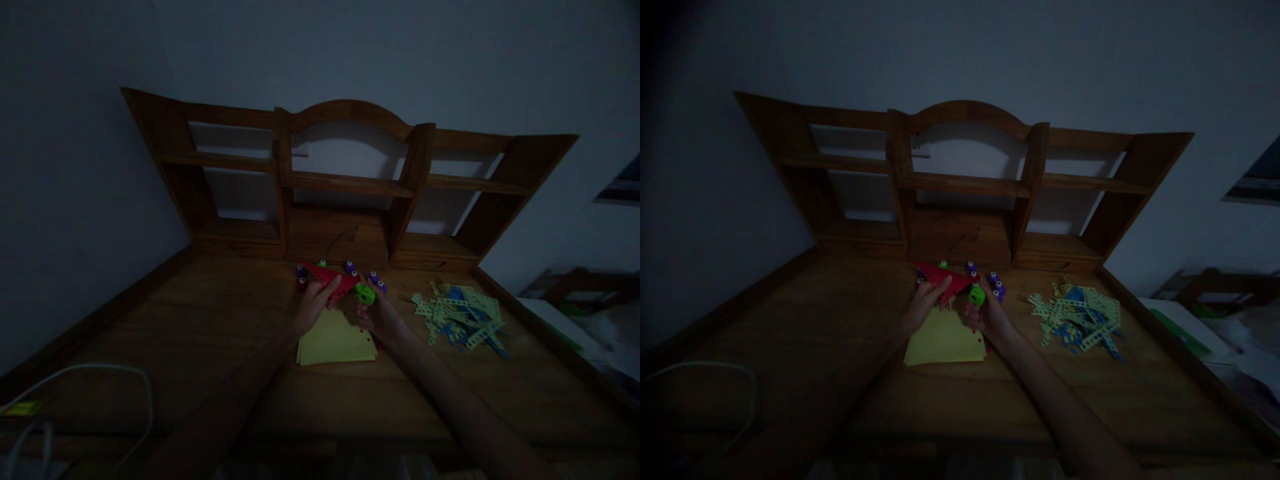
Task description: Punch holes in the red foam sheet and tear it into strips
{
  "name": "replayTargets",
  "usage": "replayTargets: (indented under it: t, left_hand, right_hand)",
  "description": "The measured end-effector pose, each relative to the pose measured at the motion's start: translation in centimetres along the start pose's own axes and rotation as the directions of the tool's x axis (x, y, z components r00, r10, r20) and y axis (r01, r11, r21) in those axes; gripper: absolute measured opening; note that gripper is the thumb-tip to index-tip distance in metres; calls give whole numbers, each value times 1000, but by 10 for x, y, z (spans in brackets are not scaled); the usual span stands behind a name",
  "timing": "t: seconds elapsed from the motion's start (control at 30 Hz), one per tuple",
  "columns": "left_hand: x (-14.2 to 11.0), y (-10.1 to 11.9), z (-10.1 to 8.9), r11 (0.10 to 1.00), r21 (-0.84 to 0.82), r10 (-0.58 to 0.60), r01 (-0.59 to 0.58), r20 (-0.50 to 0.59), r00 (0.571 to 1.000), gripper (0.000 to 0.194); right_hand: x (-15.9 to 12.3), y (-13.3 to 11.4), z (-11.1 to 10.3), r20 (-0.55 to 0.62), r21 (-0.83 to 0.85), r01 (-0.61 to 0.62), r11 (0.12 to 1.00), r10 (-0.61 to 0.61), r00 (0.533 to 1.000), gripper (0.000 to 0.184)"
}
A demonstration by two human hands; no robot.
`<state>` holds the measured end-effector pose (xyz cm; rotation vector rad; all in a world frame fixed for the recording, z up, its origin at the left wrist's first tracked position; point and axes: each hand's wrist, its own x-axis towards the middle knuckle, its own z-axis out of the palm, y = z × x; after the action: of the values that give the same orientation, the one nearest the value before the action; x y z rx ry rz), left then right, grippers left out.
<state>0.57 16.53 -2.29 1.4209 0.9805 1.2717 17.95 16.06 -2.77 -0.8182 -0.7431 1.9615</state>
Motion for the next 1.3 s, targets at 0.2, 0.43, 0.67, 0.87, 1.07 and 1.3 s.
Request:
replayTargets:
  t: [0.2,0.43,0.67,0.87,1.07,1.3]
  left_hand:
    - [1,-1,-1,1000,24,18,-17,-2,1000,52]
    - [1,-4,0,998,52,38,-39,20,999,52]
    - [3,-7,0,998,61,23,-23,2,1000,54]
    - [3,-8,0,998,53,17,-17,-1,1000,54]
    - [3,-7,1,998,54,28,-28,-1,1000,52]
    - [2,-7,0,998,52,22,-22,-1,1000,52]
  right_hand:
    - [-1,-1,1,35,-12,-5,1000,5,999,43]
    - [3,-1,-5,32,-2,11,1000,-11,999,45]
    - [5,1,-14,11,-2,-16,1000,16,1000,46]
    - [5,2,-13,-53,-14,-30,999,29,998,47]
    - [2,1,-9,-8,-11,-37,999,37,999,51]
    - [0,1,-7,19,-11,18,1000,-18,1000,47]
